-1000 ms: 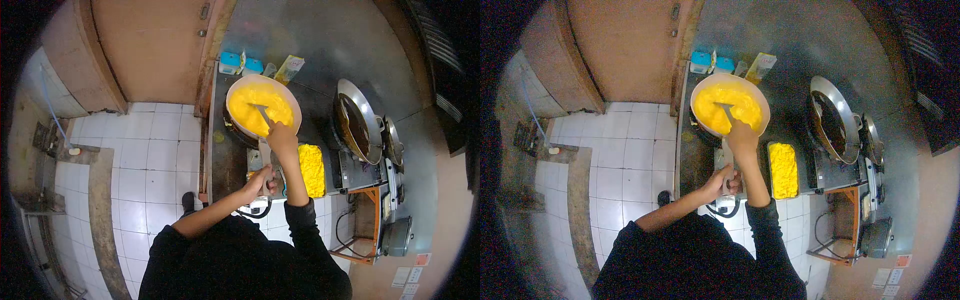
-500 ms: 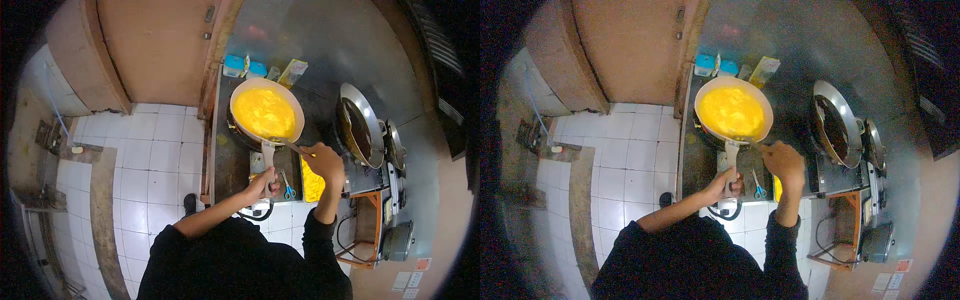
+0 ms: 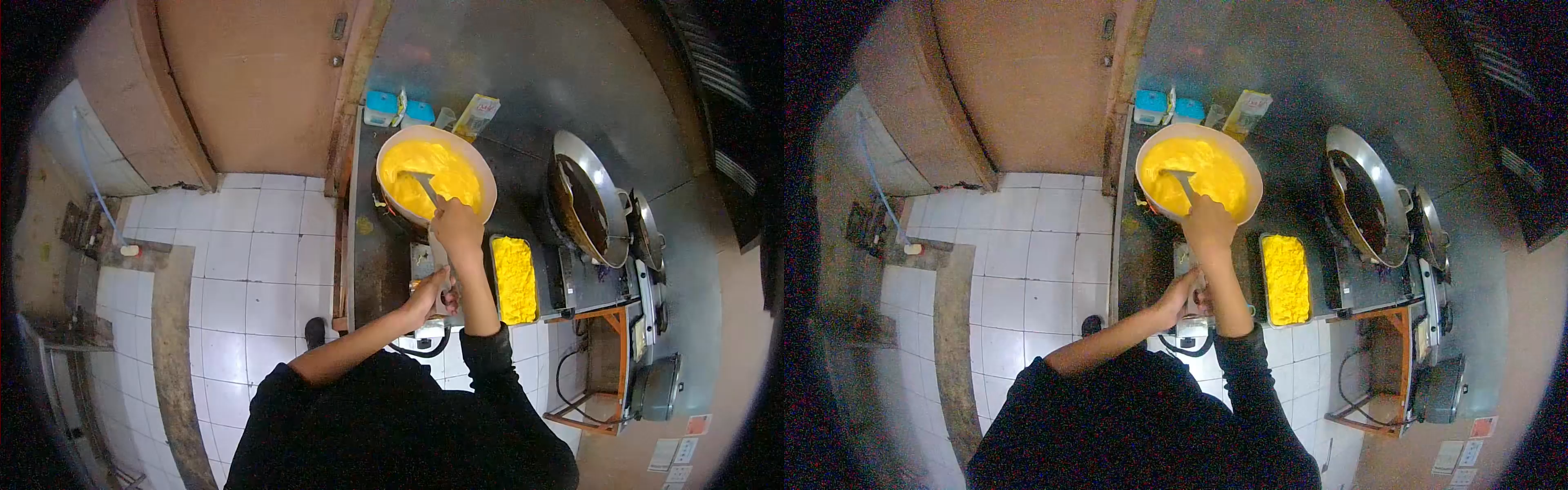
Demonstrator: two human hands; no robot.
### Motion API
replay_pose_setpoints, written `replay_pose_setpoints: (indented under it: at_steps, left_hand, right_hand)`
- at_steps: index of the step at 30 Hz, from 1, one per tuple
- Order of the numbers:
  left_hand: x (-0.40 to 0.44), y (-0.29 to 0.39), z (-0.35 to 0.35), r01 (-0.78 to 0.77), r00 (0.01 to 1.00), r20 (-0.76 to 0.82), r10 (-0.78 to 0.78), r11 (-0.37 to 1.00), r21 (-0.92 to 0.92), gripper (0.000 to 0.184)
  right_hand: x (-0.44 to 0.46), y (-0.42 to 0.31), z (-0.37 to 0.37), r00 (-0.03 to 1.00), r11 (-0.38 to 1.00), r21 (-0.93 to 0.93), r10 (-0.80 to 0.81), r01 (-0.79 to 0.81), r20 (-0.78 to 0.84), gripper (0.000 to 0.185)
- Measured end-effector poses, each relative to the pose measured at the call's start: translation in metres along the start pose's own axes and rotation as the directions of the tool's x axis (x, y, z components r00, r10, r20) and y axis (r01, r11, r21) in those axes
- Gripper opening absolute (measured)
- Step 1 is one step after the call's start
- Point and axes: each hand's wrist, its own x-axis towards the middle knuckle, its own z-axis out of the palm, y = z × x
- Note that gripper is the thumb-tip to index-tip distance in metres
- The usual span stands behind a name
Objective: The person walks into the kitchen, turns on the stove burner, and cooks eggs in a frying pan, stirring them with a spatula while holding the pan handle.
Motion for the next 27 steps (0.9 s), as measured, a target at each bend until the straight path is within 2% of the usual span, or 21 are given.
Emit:
replay_pose_setpoints:
  at_steps: [2, 4, 8, 14, 16, 17, 20, 23, 27]
  left_hand:
    - [0.001, -0.001, 0.002, -0.009, 1.000, -0.027, 0.010, 1.000, 0.018, 0.027]
    - [0.003, -0.004, 0.001, -0.014, 1.000, -0.029, 0.013, 0.998, -0.056, 0.026]
    - [0.003, -0.005, 0.006, 0.016, 0.995, -0.100, -0.021, 0.999, -0.044, 0.027]
    - [0.005, -0.008, 0.005, -0.017, 0.989, -0.145, 0.016, 1.000, -0.006, 0.030]
    - [0.004, -0.008, 0.007, -0.006, 0.983, -0.181, 0.000, 0.999, -0.033, 0.032]
    - [0.004, -0.009, 0.007, 0.002, 0.984, -0.180, -0.008, 0.999, -0.035, 0.032]
    - [0.005, -0.011, 0.004, -0.030, 0.992, -0.123, 0.023, 0.998, -0.055, 0.034]
    - [0.006, -0.011, 0.004, -0.033, 0.988, -0.152, 0.029, 0.999, -0.024, 0.033]
    - [0.008, -0.010, 0.002, -0.013, 0.992, -0.129, 0.007, 0.999, -0.047, 0.032]
  right_hand:
    - [0.008, 0.003, 0.012, 0.998, 0.999, 0.045, 0.031, -0.028, -0.055, 0.029]
    - [0.017, 0.008, 0.015, 0.990, 0.994, 0.096, 0.057, -0.044, -0.130, 0.028]
    - [0.033, 0.013, 0.008, 0.978, 0.993, 0.116, 0.025, -0.001, -0.205, 0.019]
    - [0.057, 0.014, 0.011, 0.986, 0.992, 0.105, 0.087, -0.073, -0.143, 0.022]
    - [0.045, 0.013, 0.009, 0.988, 0.987, 0.046, 0.153, -0.152, -0.016, 0.024]
    - [0.040, 0.017, 0.012, 0.987, 0.986, 0.043, 0.159, -0.159, -0.012, 0.024]
    - [0.017, 0.024, 0.015, 0.997, 0.997, 0.013, -0.081, 0.081, -0.006, 0.025]
    - [-0.010, 0.017, -0.006, 0.998, 1.000, -0.017, -0.017, 0.017, 0.054, 0.023]
    - [-0.021, 0.049, -0.028, 0.998, 1.000, -0.003, -0.029, 0.029, 0.059, 0.022]
